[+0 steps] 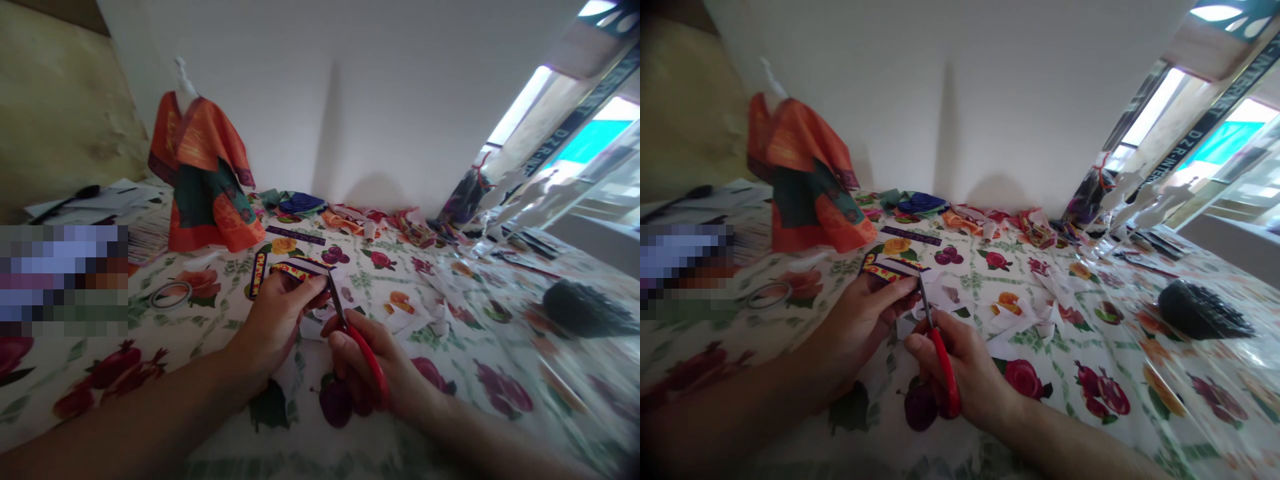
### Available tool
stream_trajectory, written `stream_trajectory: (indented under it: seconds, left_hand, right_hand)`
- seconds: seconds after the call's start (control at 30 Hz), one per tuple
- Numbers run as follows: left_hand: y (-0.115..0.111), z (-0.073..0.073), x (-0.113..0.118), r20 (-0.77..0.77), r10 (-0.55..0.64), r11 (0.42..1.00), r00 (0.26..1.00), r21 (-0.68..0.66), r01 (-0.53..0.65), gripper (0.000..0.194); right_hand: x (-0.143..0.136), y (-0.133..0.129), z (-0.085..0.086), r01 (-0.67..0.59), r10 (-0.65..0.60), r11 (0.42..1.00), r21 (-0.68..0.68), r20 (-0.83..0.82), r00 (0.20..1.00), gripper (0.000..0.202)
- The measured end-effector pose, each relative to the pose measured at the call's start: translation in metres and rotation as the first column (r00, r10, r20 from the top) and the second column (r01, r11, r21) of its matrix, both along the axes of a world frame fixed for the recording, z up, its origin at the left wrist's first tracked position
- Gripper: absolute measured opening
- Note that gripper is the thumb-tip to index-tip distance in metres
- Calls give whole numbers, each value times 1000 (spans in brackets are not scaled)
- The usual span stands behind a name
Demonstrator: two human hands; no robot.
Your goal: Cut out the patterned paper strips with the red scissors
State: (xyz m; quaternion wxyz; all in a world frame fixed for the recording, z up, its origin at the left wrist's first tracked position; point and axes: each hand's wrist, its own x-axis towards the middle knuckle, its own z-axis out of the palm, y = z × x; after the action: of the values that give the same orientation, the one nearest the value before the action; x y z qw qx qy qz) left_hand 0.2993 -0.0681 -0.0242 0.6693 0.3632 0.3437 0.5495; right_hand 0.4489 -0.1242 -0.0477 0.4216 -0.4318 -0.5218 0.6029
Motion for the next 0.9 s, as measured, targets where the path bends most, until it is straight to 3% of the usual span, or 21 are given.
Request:
stream_trajectory:
  seconds: [0.9]
  left_hand:
    - [0, 2, 0, 9, 7, 1000, 1000, 1, -7, 17]
  right_hand:
    - [-1, -2, 0, 0, 0, 1000, 0, 12, 1000, 46]
